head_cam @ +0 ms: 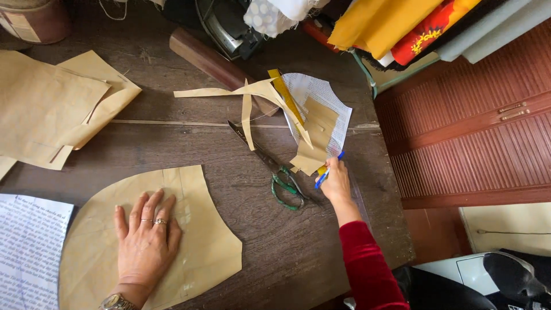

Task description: The person cuts a printed paper pattern using scissors, then uses a ruler and a blue pen to draw lines on a piece of brown paper. The person handles the paper and tools on a wooden table.

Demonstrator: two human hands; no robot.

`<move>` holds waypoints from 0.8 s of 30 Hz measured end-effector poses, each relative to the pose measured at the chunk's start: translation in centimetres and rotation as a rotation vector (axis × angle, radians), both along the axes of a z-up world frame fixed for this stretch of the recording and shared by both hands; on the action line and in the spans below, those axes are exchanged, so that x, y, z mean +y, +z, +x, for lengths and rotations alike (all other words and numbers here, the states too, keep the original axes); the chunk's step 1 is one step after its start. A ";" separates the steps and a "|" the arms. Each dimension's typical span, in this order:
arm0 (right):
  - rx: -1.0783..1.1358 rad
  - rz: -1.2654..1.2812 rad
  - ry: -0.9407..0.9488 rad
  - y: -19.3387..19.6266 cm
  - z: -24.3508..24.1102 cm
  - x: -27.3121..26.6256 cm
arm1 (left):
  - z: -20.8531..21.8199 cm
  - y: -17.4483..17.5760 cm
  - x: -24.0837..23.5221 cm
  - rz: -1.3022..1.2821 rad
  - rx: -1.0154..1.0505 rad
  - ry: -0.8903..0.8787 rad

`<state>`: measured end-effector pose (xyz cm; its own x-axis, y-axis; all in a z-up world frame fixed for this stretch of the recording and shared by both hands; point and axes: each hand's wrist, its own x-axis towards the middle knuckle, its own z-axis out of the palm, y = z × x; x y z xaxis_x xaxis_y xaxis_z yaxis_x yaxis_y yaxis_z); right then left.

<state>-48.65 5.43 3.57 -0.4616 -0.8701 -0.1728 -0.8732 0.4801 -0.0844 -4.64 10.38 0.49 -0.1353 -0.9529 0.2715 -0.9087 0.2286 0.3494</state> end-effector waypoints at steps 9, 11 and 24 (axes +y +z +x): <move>-0.302 0.156 -0.110 3.5 1.1 -1.4 | 0.1 0.5 -0.2 0.012 0.023 -0.014; -0.289 0.211 -0.126 6.8 1.0 -0.9 | 0.1 0.7 -0.1 0.018 0.023 -0.016; -0.854 0.087 -0.747 16.3 -44.7 5.3 | 0.6 1.5 -0.3 0.012 0.005 -0.100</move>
<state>-93.35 10.70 19.88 -0.5619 -0.3961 -0.7262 -0.0386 0.8895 -0.4553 -4.09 10.08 2.00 -0.2285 -0.9380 0.2608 -0.8796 0.3137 0.3576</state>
